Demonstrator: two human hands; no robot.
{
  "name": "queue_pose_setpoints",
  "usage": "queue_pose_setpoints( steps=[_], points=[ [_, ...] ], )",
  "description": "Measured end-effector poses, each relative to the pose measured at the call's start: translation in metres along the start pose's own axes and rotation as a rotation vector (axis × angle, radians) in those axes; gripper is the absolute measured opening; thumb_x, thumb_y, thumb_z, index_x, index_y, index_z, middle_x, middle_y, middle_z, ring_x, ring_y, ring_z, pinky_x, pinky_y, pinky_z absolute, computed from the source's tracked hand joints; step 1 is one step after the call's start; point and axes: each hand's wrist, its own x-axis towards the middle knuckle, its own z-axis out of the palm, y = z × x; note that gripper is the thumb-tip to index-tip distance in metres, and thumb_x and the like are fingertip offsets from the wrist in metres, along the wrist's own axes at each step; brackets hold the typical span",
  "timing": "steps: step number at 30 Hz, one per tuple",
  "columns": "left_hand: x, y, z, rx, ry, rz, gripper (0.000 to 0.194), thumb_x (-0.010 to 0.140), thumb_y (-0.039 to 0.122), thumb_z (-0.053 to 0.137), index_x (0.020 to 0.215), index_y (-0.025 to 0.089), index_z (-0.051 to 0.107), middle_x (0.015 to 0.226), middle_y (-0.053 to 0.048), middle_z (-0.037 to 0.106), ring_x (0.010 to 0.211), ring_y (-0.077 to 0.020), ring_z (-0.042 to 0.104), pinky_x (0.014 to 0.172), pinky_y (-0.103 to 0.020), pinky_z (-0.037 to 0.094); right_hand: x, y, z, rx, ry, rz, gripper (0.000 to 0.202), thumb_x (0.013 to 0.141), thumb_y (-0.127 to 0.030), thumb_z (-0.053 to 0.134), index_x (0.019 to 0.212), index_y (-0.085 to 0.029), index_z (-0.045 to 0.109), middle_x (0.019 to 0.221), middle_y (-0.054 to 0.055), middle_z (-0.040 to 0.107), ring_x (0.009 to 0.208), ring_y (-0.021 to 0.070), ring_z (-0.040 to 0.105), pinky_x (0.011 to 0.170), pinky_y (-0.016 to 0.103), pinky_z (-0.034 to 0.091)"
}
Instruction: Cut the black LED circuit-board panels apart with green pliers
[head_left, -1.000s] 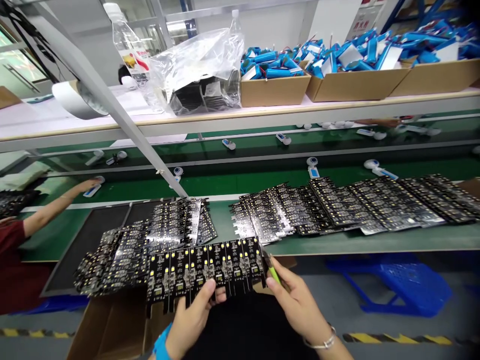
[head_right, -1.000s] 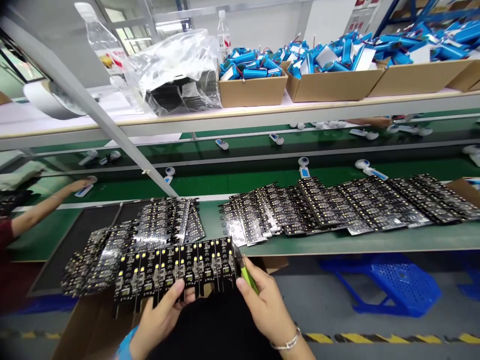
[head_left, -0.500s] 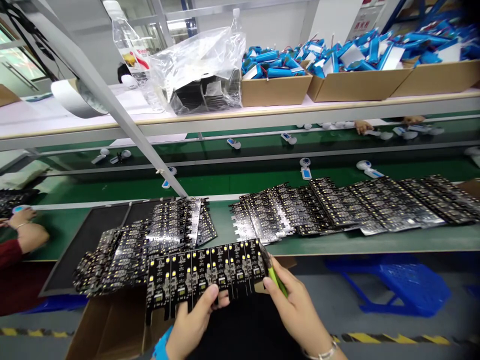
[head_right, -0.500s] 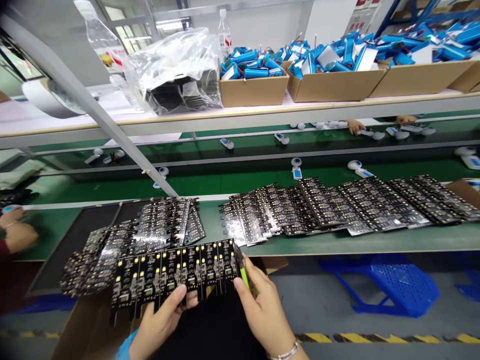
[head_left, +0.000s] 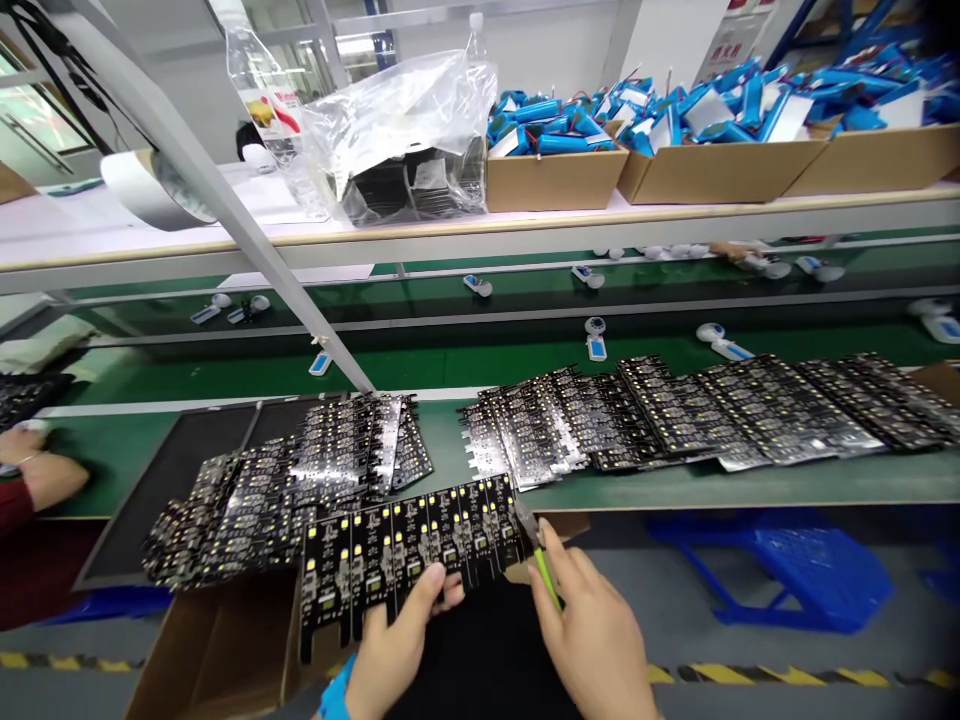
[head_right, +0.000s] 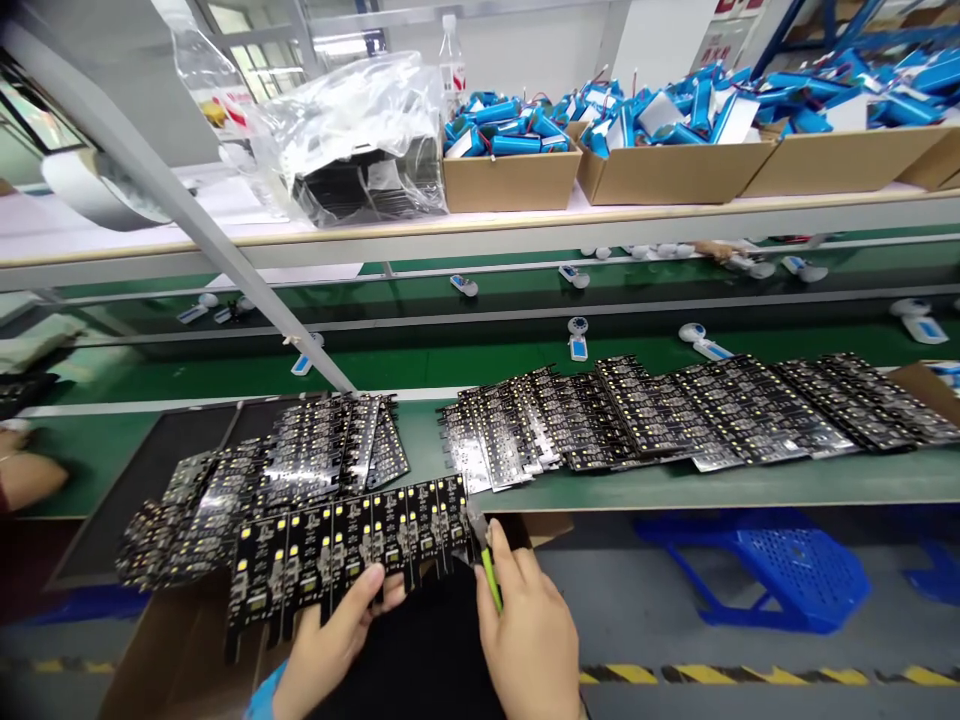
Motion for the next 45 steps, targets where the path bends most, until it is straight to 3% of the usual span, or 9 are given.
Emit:
queue_pose_setpoints(
  steps=[5, 9, 11, 14, 23, 30, 36, 41, 45],
  points=[
    [0.005, -0.005, 0.001, -0.169, 0.029, 0.072, 0.031, 0.066, 0.036, 0.091, 0.084, 0.017, 0.076, 0.086, -0.004, 0.08, 0.08, -0.0251, 0.077, 0.075, -0.033, 0.066, -0.007, 0.007, -0.001, 0.31, -0.246, -0.015, 0.057, 0.095, -0.056, 0.045, 0.142, -0.024, 0.049, 0.143, 0.008, 0.057, 0.133, 0.0263, 0.051, 0.112, 0.043, 0.042],
    [0.011, -0.003, 0.005, -0.205, -0.006, 0.132, 0.033, 0.059, 0.039, 0.093, 0.081, 0.019, 0.08, 0.085, -0.003, 0.081, 0.082, -0.0241, 0.077, 0.08, -0.03, 0.065, -0.016, 0.015, 0.014, -0.043, -0.071, -0.002, 0.058, 0.095, -0.055, 0.037, 0.145, -0.026, 0.046, 0.114, 0.013, 0.071, 0.101, 0.0341, 0.068, 0.086, 0.054, 0.057],
    [0.013, 0.003, 0.009, -0.234, 0.0, 0.142, 0.036, 0.053, 0.04, 0.096, 0.078, 0.019, 0.08, 0.082, -0.004, 0.081, 0.08, -0.0251, 0.078, 0.078, -0.031, 0.066, -0.017, 0.019, 0.019, -0.06, -0.031, -0.014, 0.058, 0.095, -0.053, 0.038, 0.146, -0.025, 0.045, 0.113, 0.012, 0.071, 0.099, 0.032, 0.069, 0.082, 0.049, 0.059],
    [0.012, 0.013, 0.014, -0.261, 0.039, 0.138, 0.036, 0.047, 0.037, 0.098, 0.073, 0.019, 0.08, 0.076, -0.002, 0.08, 0.074, -0.0255, 0.078, 0.071, -0.031, 0.067, -0.013, 0.02, 0.015, 0.147, -0.006, -0.023, 0.056, 0.095, -0.05, 0.047, 0.144, -0.023, 0.046, 0.132, 0.01, 0.064, 0.121, 0.0259, 0.06, 0.099, 0.037, 0.054],
    [0.009, 0.017, 0.011, -0.261, 0.055, 0.034, 0.036, 0.045, 0.032, 0.099, 0.072, 0.017, 0.08, 0.073, -0.001, 0.079, 0.068, -0.0247, 0.076, 0.06, -0.03, 0.067, 0.003, -0.003, -0.018, 0.396, -0.234, -0.093, 0.051, 0.096, -0.047, 0.051, 0.142, -0.026, 0.049, 0.14, 0.008, 0.059, 0.133, 0.0232, 0.051, 0.115, 0.039, 0.039],
    [0.013, 0.002, 0.008, -0.21, 0.061, 0.08, 0.034, 0.054, 0.032, 0.096, 0.078, 0.015, 0.079, 0.081, -0.005, 0.079, 0.077, -0.027, 0.077, 0.071, -0.033, 0.067, -0.012, -0.001, 0.006, -0.127, 0.073, -0.076, 0.056, 0.096, -0.052, 0.04, 0.147, -0.028, 0.042, 0.113, 0.013, 0.07, 0.096, 0.0349, 0.068, 0.079, 0.056, 0.058],
    [0.014, 0.013, 0.006, -0.3, 0.108, 0.083, 0.038, 0.044, 0.028, 0.099, 0.074, 0.018, 0.077, 0.076, -0.001, 0.078, 0.071, -0.0257, 0.077, 0.064, -0.034, 0.067, -0.002, 0.001, -0.003, 0.32, -0.29, -0.085, 0.051, 0.096, -0.049, 0.048, 0.141, -0.026, 0.049, 0.14, 0.007, 0.059, 0.133, 0.0212, 0.051, 0.114, 0.036, 0.04],
    [0.015, 0.007, 0.007, -0.307, 0.126, 0.066, 0.038, 0.044, 0.027, 0.099, 0.072, 0.014, 0.077, 0.075, -0.003, 0.078, 0.072, -0.0258, 0.077, 0.067, -0.033, 0.067, -0.01, 0.003, 0.007, -0.059, -0.104, -0.071, 0.056, 0.097, -0.051, 0.036, 0.147, -0.027, 0.043, 0.116, 0.011, 0.068, 0.105, 0.033, 0.065, 0.091, 0.055, 0.054],
    [0.017, 0.008, 0.006, -0.334, 0.131, 0.1, 0.033, 0.048, 0.025, 0.097, 0.072, 0.015, 0.077, 0.075, -0.002, 0.077, 0.074, -0.0253, 0.077, 0.068, -0.033, 0.067, -0.012, 0.012, 0.014, -0.069, -0.117, -0.047, 0.056, 0.097, -0.051, 0.036, 0.148, -0.027, 0.04, 0.118, 0.01, 0.065, 0.106, 0.0282, 0.064, 0.087, 0.045, 0.055]
  ],
)
